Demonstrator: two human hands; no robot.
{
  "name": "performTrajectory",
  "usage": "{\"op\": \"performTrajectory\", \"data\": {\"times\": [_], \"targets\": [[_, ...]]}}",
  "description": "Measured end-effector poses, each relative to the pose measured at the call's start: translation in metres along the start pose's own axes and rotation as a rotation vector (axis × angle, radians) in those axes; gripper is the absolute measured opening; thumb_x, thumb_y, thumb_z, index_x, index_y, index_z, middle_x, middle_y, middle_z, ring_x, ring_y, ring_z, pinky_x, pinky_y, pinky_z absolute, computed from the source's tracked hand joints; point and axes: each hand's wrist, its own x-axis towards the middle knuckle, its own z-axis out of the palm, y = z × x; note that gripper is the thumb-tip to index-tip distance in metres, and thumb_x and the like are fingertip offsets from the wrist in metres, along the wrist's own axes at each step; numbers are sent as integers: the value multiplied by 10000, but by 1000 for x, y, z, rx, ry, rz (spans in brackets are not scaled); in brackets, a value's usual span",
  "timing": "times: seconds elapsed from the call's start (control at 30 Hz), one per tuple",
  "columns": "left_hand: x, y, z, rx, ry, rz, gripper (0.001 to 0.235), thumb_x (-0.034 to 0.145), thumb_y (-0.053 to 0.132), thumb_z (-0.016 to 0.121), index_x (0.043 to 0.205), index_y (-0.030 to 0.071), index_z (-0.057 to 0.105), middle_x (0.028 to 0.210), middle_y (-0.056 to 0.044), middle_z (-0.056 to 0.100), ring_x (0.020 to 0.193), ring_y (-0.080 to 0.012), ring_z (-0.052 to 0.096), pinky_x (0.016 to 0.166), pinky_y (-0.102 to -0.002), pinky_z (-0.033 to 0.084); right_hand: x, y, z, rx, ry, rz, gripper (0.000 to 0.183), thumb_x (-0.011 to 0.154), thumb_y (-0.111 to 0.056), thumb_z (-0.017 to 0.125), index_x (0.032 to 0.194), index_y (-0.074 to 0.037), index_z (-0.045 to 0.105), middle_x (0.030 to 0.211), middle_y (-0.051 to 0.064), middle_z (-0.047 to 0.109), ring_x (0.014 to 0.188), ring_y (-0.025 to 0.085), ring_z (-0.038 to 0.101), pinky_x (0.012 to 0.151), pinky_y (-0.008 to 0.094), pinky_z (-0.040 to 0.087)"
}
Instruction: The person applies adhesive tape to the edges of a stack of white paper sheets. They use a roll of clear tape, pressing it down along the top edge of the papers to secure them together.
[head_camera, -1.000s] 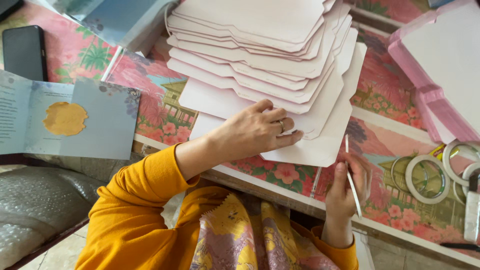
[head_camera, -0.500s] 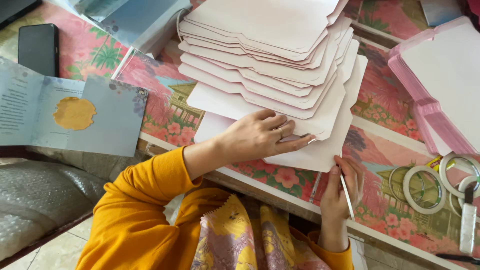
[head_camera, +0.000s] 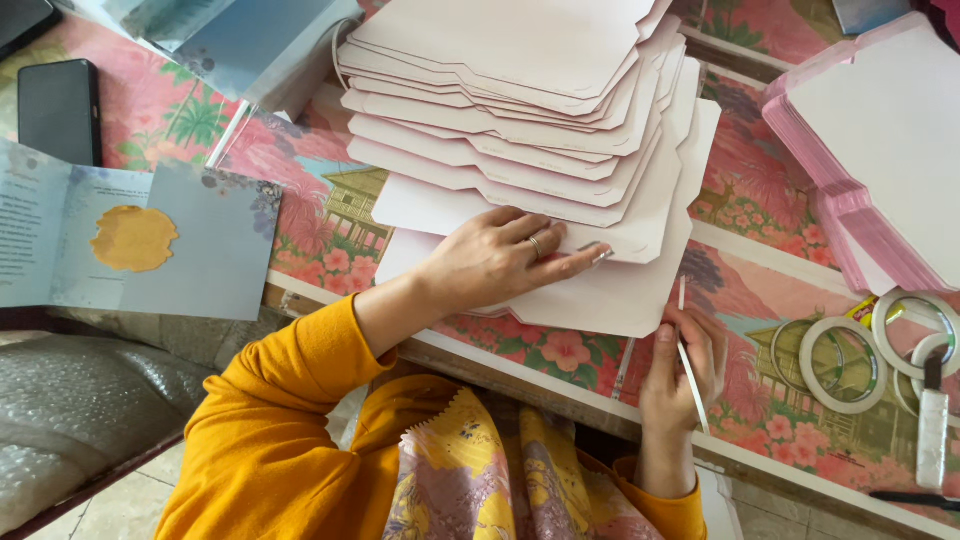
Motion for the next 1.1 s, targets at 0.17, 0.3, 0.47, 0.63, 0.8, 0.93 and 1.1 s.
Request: {"op": "performTrajectory", "data": {"times": [0.17,0.3,0.47,0.63,0.8,0.93,1.1], "targets": [[8,3,-1,98,6,-108,250,983,167,522,1215,186,614,848,-81,640,761,-196,661,692,-280,556,-4,7,-8,-51,65,22,118,973,-32,608,1039,48,664,988,175,571,1030,370,596,866,447,459],[14,1,-7,67,-9,-143,316,962,27,450,1221,123,605,728,-63,583,644,-200,598,662,-280,526,-7,9,-8,-24,99,4,131,968,-28,611,1022,80,660,959,199,561,958,374,589,839,437,455],[22,2,-16,75,-247,-189,339,772,-38,580,1061,120,501,739,-10,483,628,-206,490,598,-310,421,-3,-11,-9,-55,49,101,153,1009,-30,546,1034,82,646,1036,193,565,984,304,552,844,405,486],[21,10,-18,72,-160,-166,367,728,-68,630,1012,125,499,703,-6,488,615,-178,480,580,-305,445,-8,-9,-6,-20,74,8,129,1007,-5,569,1002,107,633,1016,222,565,944,333,563,821,429,482],[12,15,-20,-75,-169,-143,242,870,5,550,1049,161,501,729,0,467,620,-208,474,536,-329,399,-5,-15,-3,-47,123,-20,88,927,140,586,989,133,648,984,225,568,953,341,557,822,442,501],[-6,2,-4,-535,-335,-456,478,805,325,761,1223,258,540,906,19,655,783,-176,620,700,-345,519,-1,-21,-7,-102,31,-196,165,1009,39,542,1006,169,643,1030,260,559,900,357,578,776,435,531],[-8,14,-12,-326,-189,-390,491,854,171,648,1316,192,484,933,-25,633,745,-234,636,686,-373,527,32,-59,5,-132,-284,-270,367,1025,-151,445,1115,157,625,1184,290,561,1096,409,577,961,469,485]]}}
